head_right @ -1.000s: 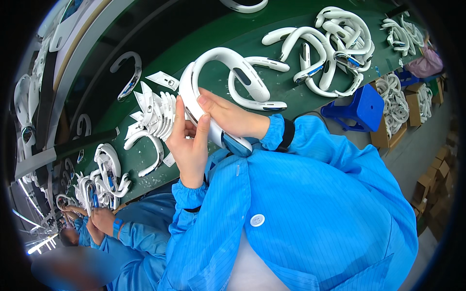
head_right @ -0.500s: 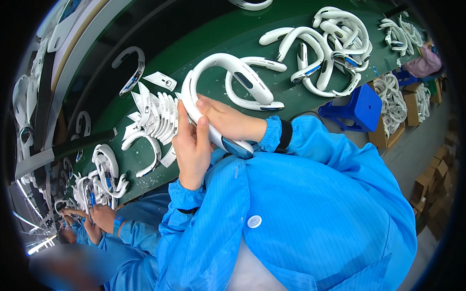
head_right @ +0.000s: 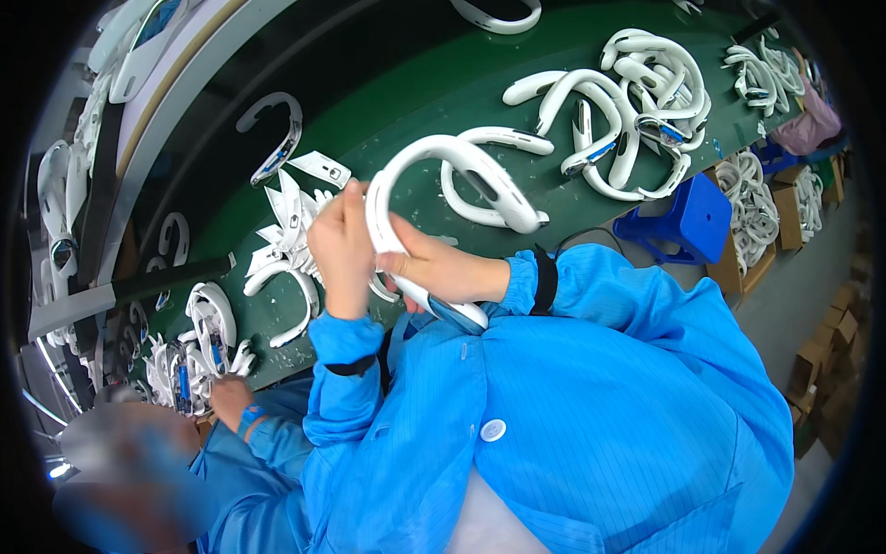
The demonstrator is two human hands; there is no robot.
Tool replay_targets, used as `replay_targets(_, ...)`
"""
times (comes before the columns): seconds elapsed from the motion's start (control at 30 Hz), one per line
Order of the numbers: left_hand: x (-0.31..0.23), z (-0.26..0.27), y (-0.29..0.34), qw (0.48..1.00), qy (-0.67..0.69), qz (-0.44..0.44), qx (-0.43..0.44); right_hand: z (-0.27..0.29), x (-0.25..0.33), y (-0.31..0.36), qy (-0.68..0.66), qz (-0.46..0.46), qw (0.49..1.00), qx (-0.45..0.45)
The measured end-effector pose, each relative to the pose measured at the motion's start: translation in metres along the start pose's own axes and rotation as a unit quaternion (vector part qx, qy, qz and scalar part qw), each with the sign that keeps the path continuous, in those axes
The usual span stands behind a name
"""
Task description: Assembling internal electronics and outer plastic casings of neck-worn massagers at a production workbench.
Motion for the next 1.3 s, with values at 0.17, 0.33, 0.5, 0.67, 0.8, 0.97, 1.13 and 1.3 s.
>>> replay_targets(0.17, 0.025, -0.011, -0.01, 0.825, 0.428, 0.337, 0.152, -0.009, 0.011, -0.008, 0.229, 0.104, 0.965, 0.073)
replay_targets(0.33, 0.02, -0.008, -0.018, 0.858, 0.375, 0.344, 0.071, -0.012, 0.028, -0.01, 0.418, 0.029, 0.907, 0.052)
replay_targets(0.5, 0.03, -0.003, -0.015, 0.871, 0.383, 0.307, -0.001, -0.005, 0.03, -0.012, 0.49, -0.076, 0.865, 0.079)
replay_targets(0.67, 0.026, 0.002, -0.019, 0.815, 0.498, 0.29, 0.053, 0.007, 0.008, -0.011, 0.142, -0.003, 0.968, 0.207)
replay_targets(0.8, 0.002, 0.005, -0.011, 0.784, 0.578, 0.222, 0.031, 0.007, 0.011, -0.015, 0.075, 0.008, 0.98, 0.186)
replay_targets(0.97, 0.014, 0.007, 0.003, 0.885, 0.421, 0.149, -0.132, -0.003, 0.007, -0.014, 0.208, 0.059, 0.976, 0.029)
replay_targets(1.13, 0.035, 0.001, 0.005, 0.867, 0.437, 0.23, -0.067, -0.005, -0.004, -0.014, 0.102, -0.018, 0.99, 0.092)
replay_targets(1.3, 0.041, -0.003, -0.005, 0.826, 0.499, 0.253, -0.073, -0.006, -0.004, -0.013, 0.101, -0.031, 0.987, 0.123)
Point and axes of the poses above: each hand's wrist, its own y-axis away from the middle knuckle, its own z-axis out of the back of the hand, x = y × z, the point moved 6 cm from there along -y, towards the middle knuckle, and after that the axes turned 9 degrees about y, right-handed, at the moved point
